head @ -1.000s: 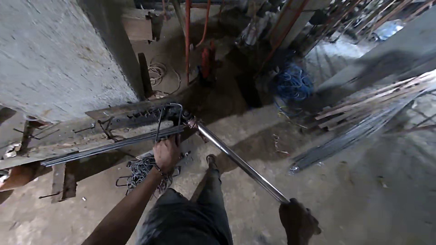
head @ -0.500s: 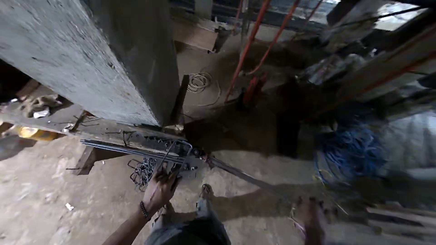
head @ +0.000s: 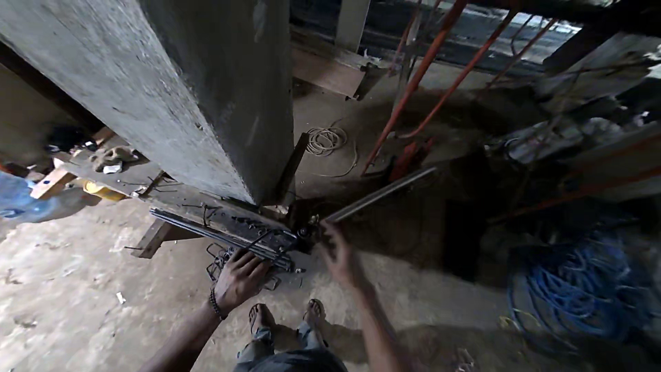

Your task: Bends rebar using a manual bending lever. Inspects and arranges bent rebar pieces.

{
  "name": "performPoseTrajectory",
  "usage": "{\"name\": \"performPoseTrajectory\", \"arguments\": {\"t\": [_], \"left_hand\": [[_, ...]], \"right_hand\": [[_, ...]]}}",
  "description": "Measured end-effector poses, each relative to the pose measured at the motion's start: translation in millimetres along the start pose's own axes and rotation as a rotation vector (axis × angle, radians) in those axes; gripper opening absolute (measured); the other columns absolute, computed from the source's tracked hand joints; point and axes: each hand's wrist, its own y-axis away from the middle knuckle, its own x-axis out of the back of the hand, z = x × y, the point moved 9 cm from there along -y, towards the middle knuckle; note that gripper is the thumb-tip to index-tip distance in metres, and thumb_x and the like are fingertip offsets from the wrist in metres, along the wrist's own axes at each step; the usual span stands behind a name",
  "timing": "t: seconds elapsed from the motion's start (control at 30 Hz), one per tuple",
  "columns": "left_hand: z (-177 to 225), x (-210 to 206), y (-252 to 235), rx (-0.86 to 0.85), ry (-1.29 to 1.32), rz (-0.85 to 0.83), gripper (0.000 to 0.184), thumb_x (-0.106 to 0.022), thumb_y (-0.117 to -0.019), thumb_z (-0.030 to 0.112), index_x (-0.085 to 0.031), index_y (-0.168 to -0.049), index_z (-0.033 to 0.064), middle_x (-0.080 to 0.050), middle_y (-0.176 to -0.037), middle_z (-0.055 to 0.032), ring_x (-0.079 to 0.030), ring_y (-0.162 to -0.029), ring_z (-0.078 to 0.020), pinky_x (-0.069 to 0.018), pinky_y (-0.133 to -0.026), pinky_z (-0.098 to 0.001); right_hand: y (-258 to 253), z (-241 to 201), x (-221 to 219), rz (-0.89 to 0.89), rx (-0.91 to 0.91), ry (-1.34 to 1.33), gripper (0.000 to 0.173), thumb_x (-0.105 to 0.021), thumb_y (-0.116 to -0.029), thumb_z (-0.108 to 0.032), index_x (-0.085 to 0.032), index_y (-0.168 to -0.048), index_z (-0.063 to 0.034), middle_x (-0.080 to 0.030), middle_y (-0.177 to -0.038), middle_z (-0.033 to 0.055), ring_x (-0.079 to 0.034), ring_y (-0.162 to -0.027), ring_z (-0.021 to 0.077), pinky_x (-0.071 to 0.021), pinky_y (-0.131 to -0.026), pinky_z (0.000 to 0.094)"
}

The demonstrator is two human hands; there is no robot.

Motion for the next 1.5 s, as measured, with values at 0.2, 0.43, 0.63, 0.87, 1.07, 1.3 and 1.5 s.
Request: {"name": "performPoseTrajectory", "arguments": {"t": [0.2,0.43,0.63,0.87,1.07,1.3,1.5], "left_hand": [[-41,9,-128,0.086,0.163,-0.244,0.022,-0.062,-0.1016,0.020,-0.072,-0.118,0.0083,-0.072,-0.111,-0.0142,-0.068,-0.108,-0.0327,-0.0521,-0.098,-0.0531],[-103,51,-95,0.550,0.465,0.141,0.034,-0.052,-0.1069,0.021,-0.060,-0.137,0.0091,-0.067,-0.129,-0.0088,-0.067,-0.114,-0.0189,-0.0572,-0.097,-0.0436],[-89,29,80,0.999,1.063,0.043,0.040,-0.043,-0.1093,0.028,-0.062,-0.132,0.0016,-0.071,-0.118,-0.0079,-0.069,-0.105,-0.0183,-0.0578,-0.093,-0.0361],[-47,32,193,1.309,1.613,0.056,0.039,-0.043,-0.1095,0.014,-0.045,-0.147,0.0012,-0.071,-0.113,-0.0162,-0.072,-0.102,-0.0293,-0.0613,-0.092,-0.0469],[-61,37,299,1.692,1.594,0.265,0.035,-0.043,-0.1095,0.010,-0.047,-0.144,0.0027,-0.069,-0.110,-0.0174,-0.072,-0.095,-0.0296,-0.0621,-0.087,-0.0467],[-70,43,341,1.780,1.551,0.355,0.034,-0.043,-0.1097,0.010,-0.047,-0.142,0.0009,-0.069,-0.108,-0.0182,-0.072,-0.093,-0.0293,-0.0625,-0.085,-0.0457],[-80,45,332,1.692,1.500,0.200,0.032,-0.046,-0.1095,0.015,-0.057,-0.135,-0.0006,-0.071,-0.114,-0.0169,-0.072,-0.101,-0.0282,-0.0606,-0.089,-0.0432]], "right_hand": [[-40,-60,-61,0.032,0.051,0.167,0.031,-0.057,-0.1038,-0.021,-0.073,-0.124,-0.0033,-0.072,-0.123,0.0185,-0.067,-0.119,0.0368,-0.0508,-0.106,0.0527],[-70,-42,-29,0.126,-0.223,-0.492,0.031,-0.042,-0.1112,-0.018,-0.065,-0.115,0.0023,-0.066,-0.086,0.0041,-0.064,-0.076,0.0079,-0.0584,-0.075,0.0261],[-11,-76,-63,0.119,-0.330,-1.154,0.033,-0.032,-0.1126,-0.019,-0.056,-0.097,-0.0037,-0.054,-0.073,0.0011,-0.055,-0.062,0.0111,-0.0537,-0.063,0.0273],[45,-120,-210,-0.194,-0.631,-1.053,0.033,-0.036,-0.1125,-0.018,-0.061,-0.102,0.0015,-0.062,-0.079,0.0061,-0.062,-0.069,0.0128,-0.0564,-0.067,0.0278],[68,-133,-310,-0.528,-0.702,-0.836,0.036,-0.038,-0.1128,-0.017,-0.060,-0.133,0.0035,-0.071,-0.114,0.0148,-0.070,-0.094,0.0207,-0.0597,-0.084,0.0356],[83,-141,-360,-0.681,-0.756,-0.798,0.037,-0.041,-0.1115,-0.013,-0.052,-0.146,-0.0033,-0.070,-0.108,0.0130,-0.069,-0.081,0.0191,-0.0600,-0.073,0.0339],[83,-151,-339,-0.541,-0.708,-0.858,0.032,-0.040,-0.1104,-0.009,-0.056,-0.136,0.0032,-0.069,-0.096,0.0127,-0.066,-0.068,0.0177,-0.0597,-0.065,0.0334]]}}
